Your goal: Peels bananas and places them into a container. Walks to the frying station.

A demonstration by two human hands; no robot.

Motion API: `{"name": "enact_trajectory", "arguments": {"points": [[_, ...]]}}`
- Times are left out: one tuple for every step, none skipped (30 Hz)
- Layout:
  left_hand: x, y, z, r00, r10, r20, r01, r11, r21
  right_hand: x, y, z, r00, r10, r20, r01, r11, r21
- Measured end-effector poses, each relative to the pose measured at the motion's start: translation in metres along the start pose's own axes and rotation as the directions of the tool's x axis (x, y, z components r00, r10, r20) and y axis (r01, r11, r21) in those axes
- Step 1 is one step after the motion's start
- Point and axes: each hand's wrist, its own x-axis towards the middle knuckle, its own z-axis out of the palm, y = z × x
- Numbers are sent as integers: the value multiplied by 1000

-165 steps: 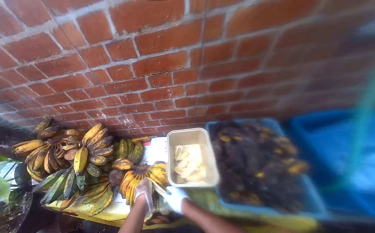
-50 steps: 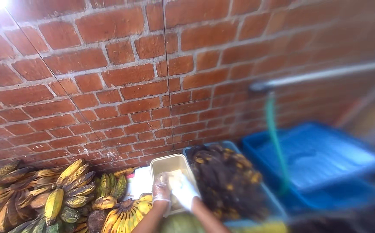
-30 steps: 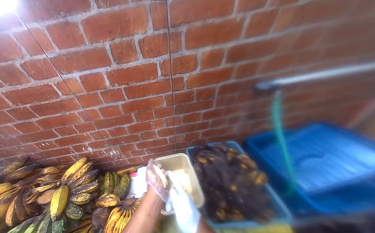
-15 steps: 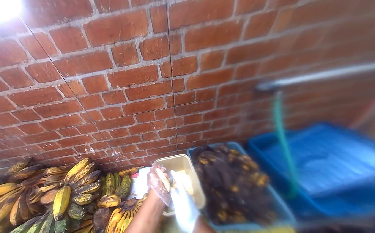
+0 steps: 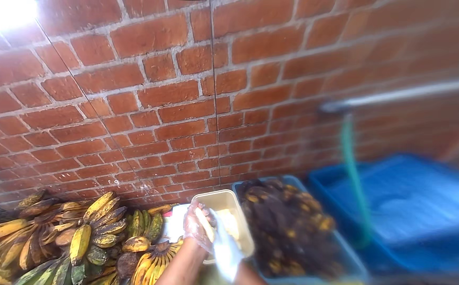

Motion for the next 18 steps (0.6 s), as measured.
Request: {"name": "enact_trajectory", "arguments": {"points": [[-2,-1,1,1000,20,-15,-20,1000,8,-9,-8,-4,1000,4,24,-3,1000,-9],[-4,-2,2,999,38,-24,-38,999,18,-12,-13,-7,999,8,41,-7,1000,-20],[-5,-2,2,998,56,-32,-55,998,28,-9,-10,-5,999,8,43,-7,999,-31],[-6,-2,3,997,71,-40,-69,997,42,0,-2,1,1000,7,29,-6,999,-48],[-7,-3,3,996,87,-38,-84,995,57,9,6,5,1000,1,19,0,998,-65],[-7,-4,3,994,102,-34,-99,992,73,13,12,8,1000,-12,10,13,997,-75],[-7,-5,2,993,118,-30,-115,989,95,15,14,9,1000,-18,5,19,997,-74],[-6,-6,1,991,135,-24,-132,985,115,16,14,10,1000,-17,4,17,997,-71],[-6,-7,0,989,149,-17,-146,980,136,17,15,10,1000,-16,6,16,997,-75],[-5,-8,-1,987,161,-22,-156,977,148,19,17,11,1000,-21,-3,20,997,-68],[-5,-9,0,986,165,-37,-158,975,154,20,18,12,1000,-28,-5,28,998,-62],[-5,-9,0,985,169,-48,-159,974,164,21,20,13,999,-38,-9,38,998,-58],[-4,-9,-2,984,173,-53,-161,971,177,22,21,13,999,-42,-9,41,997,-61],[-3,-10,-3,982,180,-57,-166,967,193,22,21,13,999,-43,-7,42,997,-72],[-1,-11,-5,980,190,-60,-174,962,209,22,21,12,999,-43,-8,42,996,-77],[0,-13,-6,978,198,-61,-180,959,220,22,21,12,999,-43,-10,42,996,-73],[1,-14,-7,976,208,-60,-189,955,227,23,22,12,999,-45,-12,44,997,-70],[2,-16,-8,974,216,-64,-197,954,226,25,25,13,999,-49,-14,48,997,-68]]}}
